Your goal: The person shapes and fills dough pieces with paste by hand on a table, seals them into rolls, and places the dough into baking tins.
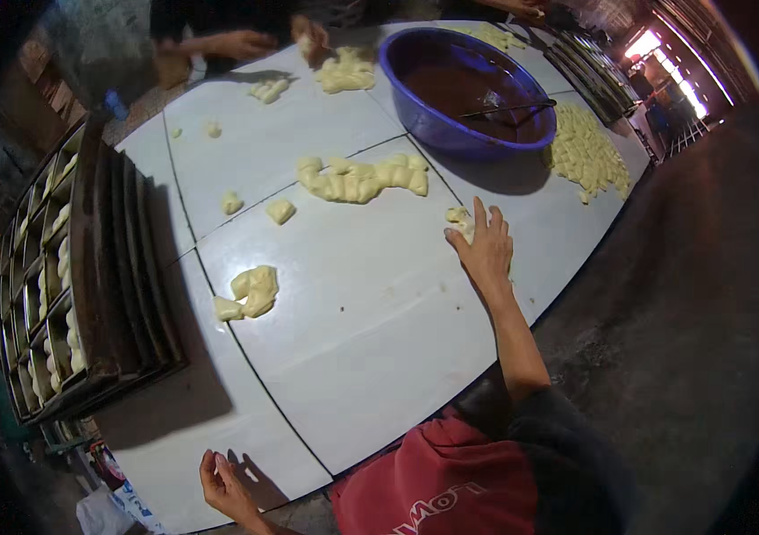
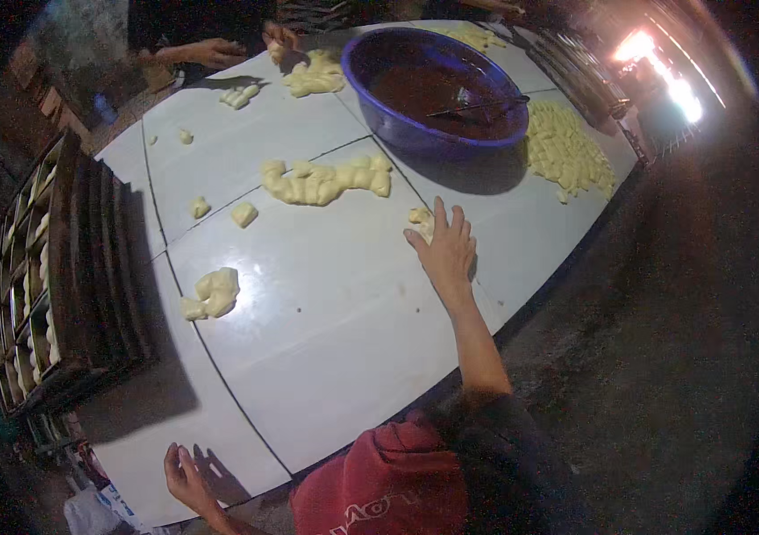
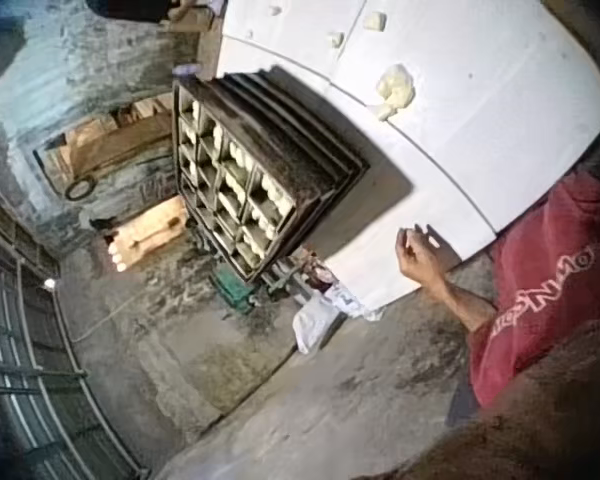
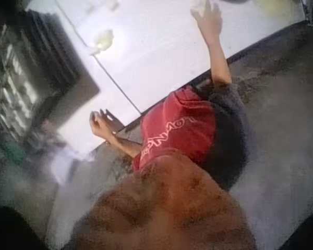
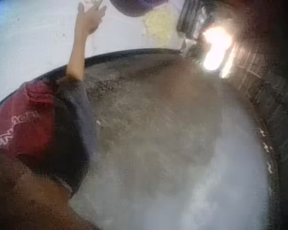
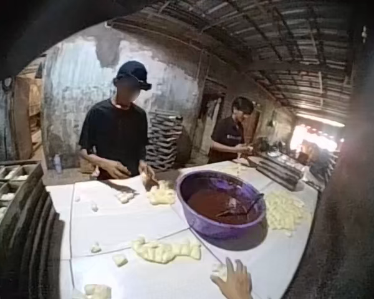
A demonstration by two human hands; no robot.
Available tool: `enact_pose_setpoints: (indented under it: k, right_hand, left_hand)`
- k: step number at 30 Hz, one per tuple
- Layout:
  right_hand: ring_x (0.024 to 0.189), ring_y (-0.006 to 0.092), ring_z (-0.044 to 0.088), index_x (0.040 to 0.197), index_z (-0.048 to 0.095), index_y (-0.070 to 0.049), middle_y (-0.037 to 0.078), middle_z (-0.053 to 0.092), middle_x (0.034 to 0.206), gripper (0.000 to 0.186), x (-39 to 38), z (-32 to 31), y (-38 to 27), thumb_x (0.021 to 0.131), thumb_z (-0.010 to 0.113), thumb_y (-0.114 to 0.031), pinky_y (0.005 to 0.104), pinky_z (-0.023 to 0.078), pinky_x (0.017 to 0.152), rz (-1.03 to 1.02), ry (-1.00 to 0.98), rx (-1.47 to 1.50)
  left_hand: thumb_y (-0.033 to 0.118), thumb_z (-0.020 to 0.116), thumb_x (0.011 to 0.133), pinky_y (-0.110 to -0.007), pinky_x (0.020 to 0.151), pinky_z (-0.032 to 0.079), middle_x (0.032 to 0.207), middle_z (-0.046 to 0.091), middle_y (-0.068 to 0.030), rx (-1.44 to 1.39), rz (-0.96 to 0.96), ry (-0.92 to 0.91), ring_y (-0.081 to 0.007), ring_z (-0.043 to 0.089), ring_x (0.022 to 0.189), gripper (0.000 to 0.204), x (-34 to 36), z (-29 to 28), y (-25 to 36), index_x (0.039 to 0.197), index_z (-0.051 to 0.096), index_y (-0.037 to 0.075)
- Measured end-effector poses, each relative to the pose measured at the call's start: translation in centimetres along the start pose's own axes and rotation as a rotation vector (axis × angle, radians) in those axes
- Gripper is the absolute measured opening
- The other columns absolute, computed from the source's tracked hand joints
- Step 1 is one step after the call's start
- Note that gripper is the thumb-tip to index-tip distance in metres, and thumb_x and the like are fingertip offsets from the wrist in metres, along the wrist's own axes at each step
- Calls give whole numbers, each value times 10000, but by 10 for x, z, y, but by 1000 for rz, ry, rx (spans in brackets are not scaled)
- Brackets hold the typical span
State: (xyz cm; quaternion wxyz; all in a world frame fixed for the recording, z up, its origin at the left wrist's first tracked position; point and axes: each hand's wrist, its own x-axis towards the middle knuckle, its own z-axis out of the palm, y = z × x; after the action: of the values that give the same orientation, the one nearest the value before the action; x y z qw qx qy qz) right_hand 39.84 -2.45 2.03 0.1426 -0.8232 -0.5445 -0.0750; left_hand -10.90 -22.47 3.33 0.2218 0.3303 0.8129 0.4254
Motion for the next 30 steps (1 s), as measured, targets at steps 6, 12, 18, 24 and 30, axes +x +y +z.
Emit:
enact_pose_setpoints:
  k: [6, 12, 18, 24, 30]
  right_hand:
    - [1103, 319, 547, 1449, 406, -84, 154, 518, 1243, 792, -14, 13, 28, 825, 729, -449, 442, 486, 870, -149, -25, 156]
    - [1020, 295, 602, 1338, 532, -123, 84, 576, 1165, 593, 1, 14, 31, 824, 748, -323, 415, 525, 795, -157, -51, 208]
    - [772, 249, 659, 1106, 628, -100, 60, 679, 973, 285, 14, 26, 61, 856, 715, -204, 370, 524, 671, -86, 52, 508]
    - [854, 135, 606, 1139, 568, -28, 98, 638, 1067, 319, -20, -9, 25, 890, 705, -174, 245, 487, 722, 387, -447, 1267]
    - [695, 64, 520, 1004, 595, -51, 7, 583, 839, 181, -18, -78, -113, 865, 690, -119, 208, 419, 570, -45, -646, 1346]
  left_hand:
    - [114, 621, 963, -271, 734, 537, 1043, 682, -127, -40, 88, -190, -140, 639, 878, 282, -12, 63, 68, 1192, 632, -51]
    - [130, 665, 924, -285, 712, 550, 1016, 723, -121, 20, 337, -617, -165, 692, 829, 272, -42, 177, 170, 1146, 668, -27]
    - [167, 704, 891, -281, 618, 538, 1029, 731, -127, 15, 466, -846, -167, 703, 762, 287, -82, 247, 198, 1138, 691, 21]
    - [208, 661, 921, -285, 699, 563, 1034, 730, -152, 11, 243, -723, -204, 706, 809, 309, -55, 187, 156, 1158, 682, 10]
    - [242, 690, 906, -324, 703, 550, 967, 727, -152, -119, 125, -521, -218, 717, 774, 311, -27, 130, 99, 1145, 687, 43]
